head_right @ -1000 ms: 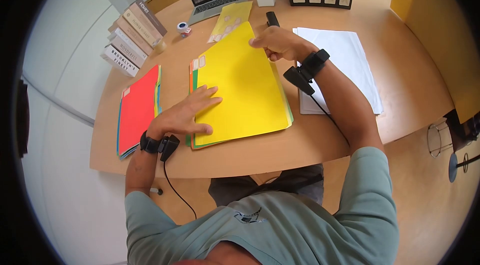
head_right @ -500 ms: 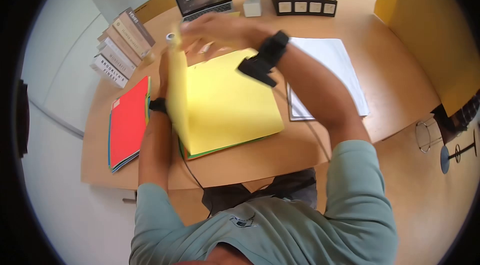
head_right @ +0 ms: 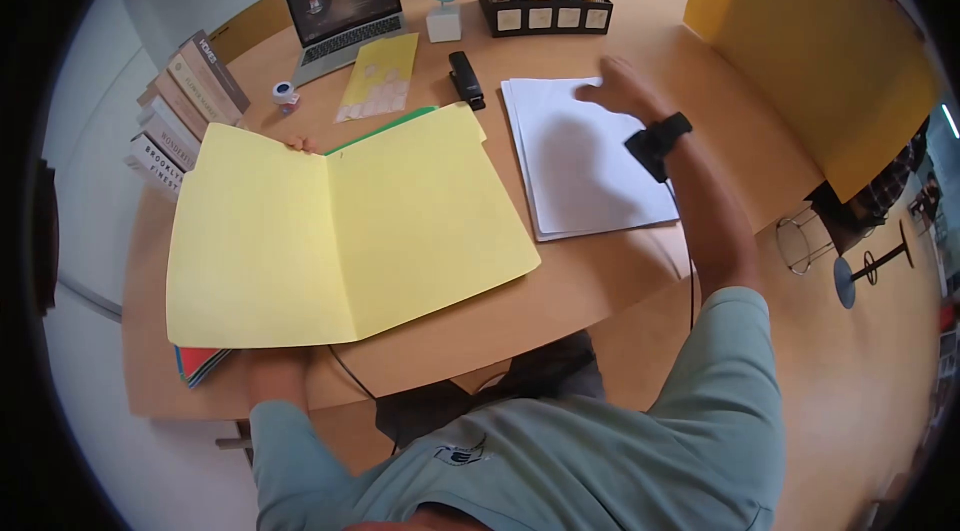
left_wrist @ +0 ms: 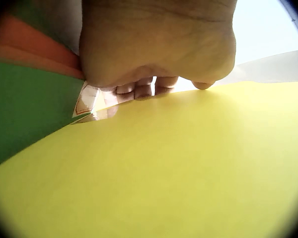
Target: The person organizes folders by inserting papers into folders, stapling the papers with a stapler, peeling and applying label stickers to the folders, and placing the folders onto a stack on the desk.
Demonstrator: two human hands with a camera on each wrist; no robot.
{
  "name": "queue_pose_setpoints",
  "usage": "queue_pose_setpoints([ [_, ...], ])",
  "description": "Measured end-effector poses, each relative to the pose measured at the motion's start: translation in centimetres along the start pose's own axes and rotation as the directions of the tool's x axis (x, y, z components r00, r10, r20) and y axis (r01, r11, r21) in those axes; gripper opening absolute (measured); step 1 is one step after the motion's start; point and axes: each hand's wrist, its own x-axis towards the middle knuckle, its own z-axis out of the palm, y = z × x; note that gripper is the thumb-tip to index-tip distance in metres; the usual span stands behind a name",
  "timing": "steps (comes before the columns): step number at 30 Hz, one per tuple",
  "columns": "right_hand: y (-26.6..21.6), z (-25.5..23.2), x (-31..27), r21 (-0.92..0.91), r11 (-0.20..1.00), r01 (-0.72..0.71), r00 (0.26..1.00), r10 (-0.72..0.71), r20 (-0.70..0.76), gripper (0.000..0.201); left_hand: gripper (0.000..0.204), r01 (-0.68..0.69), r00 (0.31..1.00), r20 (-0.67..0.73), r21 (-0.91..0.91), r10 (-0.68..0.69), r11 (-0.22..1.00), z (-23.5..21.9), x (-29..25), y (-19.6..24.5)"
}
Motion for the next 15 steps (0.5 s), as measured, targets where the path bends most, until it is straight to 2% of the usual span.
queue_pose_setpoints([
  [1, 1.8, -1.0, -0.2, -0.096, 0.986, -0.133, 0.973, 0.149, 0.179, 0.061, 0.033, -0.001, 1.000, 0.004, -0.004, 0.001, 1.000, -0.1, 0.0, 0.0],
  [3, 2.7, -1.4, -1.2, -0.102, 0.939, -0.328, 0.878, 0.343, 0.333, 0.063, 0.033, -0.008, 1.000, 0.005, -0.011, 0.008, 1.000, 0.0, 0.0, 0.0],
  [4, 3.1, -1.4, -1.7, -0.113, 0.900, -0.421, 0.807, 0.429, 0.406, 0.064, 0.033, -0.007, 1.000, 0.006, -0.017, 0.007, 1.000, -0.3, 0.4, -0.2],
  [5, 3.8, -0.1, -2.1, -0.041, 0.940, -0.339, 0.898, 0.336, 0.286, 0.058, 0.033, -0.008, 1.000, 0.011, -0.018, 0.008, 1.000, -0.3, 0.5, -0.4],
  [8, 4.2, 0.1, -2.1, -0.036, 0.898, -0.439, 0.833, 0.421, 0.359, 0.058, 0.033, -0.004, 1.000, 0.021, -0.018, 0.004, 1.000, -0.2, 0.7, -0.5],
  [11, 3.7, 0.1, -2.3, 0.046, 0.857, -0.513, 0.830, 0.482, 0.281, 0.055, 0.033, -0.005, 1.000, 0.023, -0.021, 0.006, 1.000, -0.2, 0.4, -0.8],
  [14, 2.9, -0.5, -2.4, 0.028, 0.854, -0.519, 0.825, 0.492, 0.280, 0.054, 0.033, -0.008, 1.000, 0.021, -0.025, 0.009, 1.000, -0.4, 0.3, -0.8],
  [15, 3.4, -0.3, -2.1, 0.042, 0.847, -0.531, 0.803, 0.486, 0.344, 0.054, 0.033, -0.007, 1.000, 0.022, -0.024, 0.008, 1.000, -0.4, 0.2, -1.0],
])
